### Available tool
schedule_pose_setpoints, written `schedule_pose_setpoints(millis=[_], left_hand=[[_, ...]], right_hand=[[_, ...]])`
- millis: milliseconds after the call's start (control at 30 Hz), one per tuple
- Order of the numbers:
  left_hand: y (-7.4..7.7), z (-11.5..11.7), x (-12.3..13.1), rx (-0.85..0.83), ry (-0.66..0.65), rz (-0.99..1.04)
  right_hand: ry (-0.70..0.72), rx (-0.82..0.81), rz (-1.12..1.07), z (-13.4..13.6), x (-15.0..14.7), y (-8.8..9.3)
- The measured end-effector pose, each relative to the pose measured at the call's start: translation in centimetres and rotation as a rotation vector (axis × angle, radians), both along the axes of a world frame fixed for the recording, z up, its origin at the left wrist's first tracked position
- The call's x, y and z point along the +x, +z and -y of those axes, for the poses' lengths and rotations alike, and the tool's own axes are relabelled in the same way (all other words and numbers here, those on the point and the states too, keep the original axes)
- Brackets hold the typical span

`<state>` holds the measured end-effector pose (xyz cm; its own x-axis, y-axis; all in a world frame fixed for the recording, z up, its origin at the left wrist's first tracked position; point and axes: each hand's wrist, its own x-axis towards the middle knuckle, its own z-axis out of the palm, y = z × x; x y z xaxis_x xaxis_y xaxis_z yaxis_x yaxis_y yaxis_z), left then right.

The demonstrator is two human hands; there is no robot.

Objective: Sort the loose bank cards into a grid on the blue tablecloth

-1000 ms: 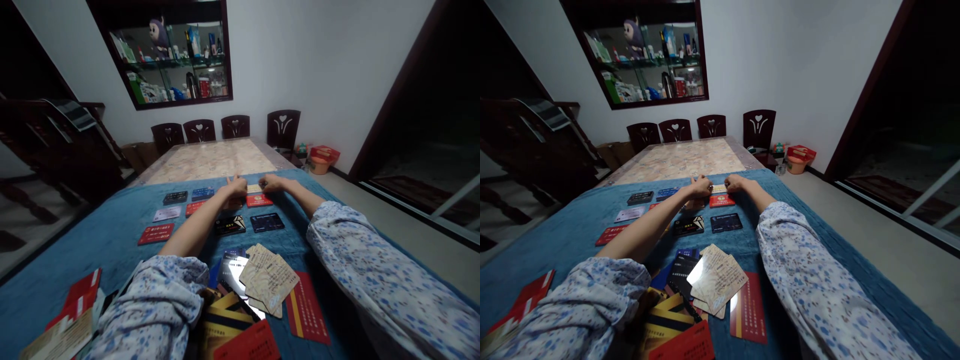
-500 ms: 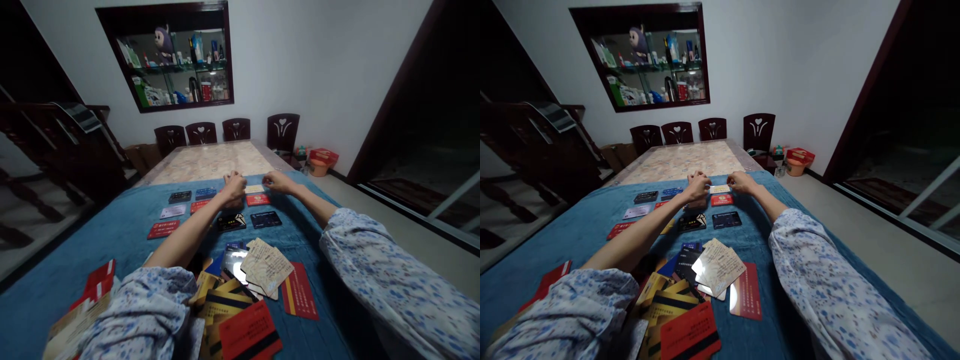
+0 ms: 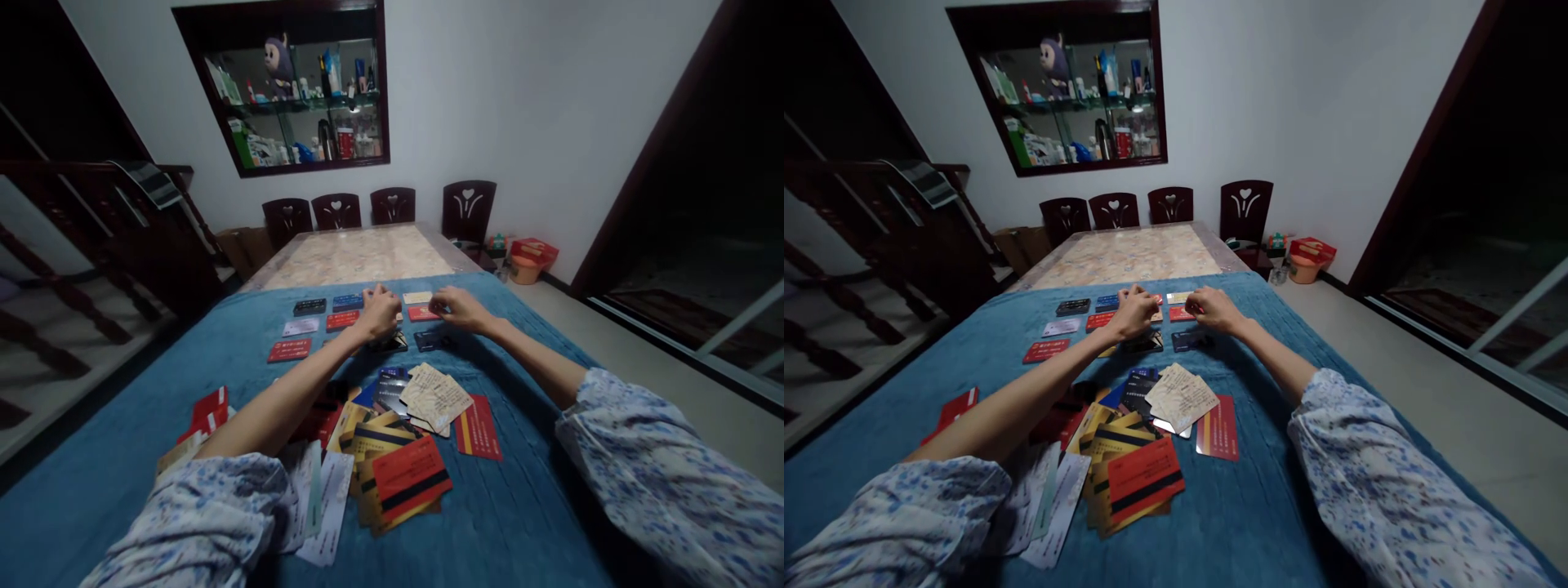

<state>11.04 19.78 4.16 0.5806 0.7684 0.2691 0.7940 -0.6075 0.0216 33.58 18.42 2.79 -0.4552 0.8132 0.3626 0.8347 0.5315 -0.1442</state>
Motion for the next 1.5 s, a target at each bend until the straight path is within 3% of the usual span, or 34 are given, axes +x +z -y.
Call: schedule_pose_setpoints(millis=[500, 1267, 1500], left_hand=[[-1.5, 7.9, -4.2, -0.041, -0.036, -0.006], [-2.0, 16.8, -5.7, -0.079, -0.12, 0.117], [-3.1, 19.3, -6.8, -0.019, -0.178, 0.189]], right_hand=[[0.173, 0.006, -0.026, 6.8, -2.9, -1.4], [0.275, 0.129, -0.011, 14.6, -6.2, -2.5], [0.366, 0.148, -0.095, 17.1, -6.1, -3.2]])
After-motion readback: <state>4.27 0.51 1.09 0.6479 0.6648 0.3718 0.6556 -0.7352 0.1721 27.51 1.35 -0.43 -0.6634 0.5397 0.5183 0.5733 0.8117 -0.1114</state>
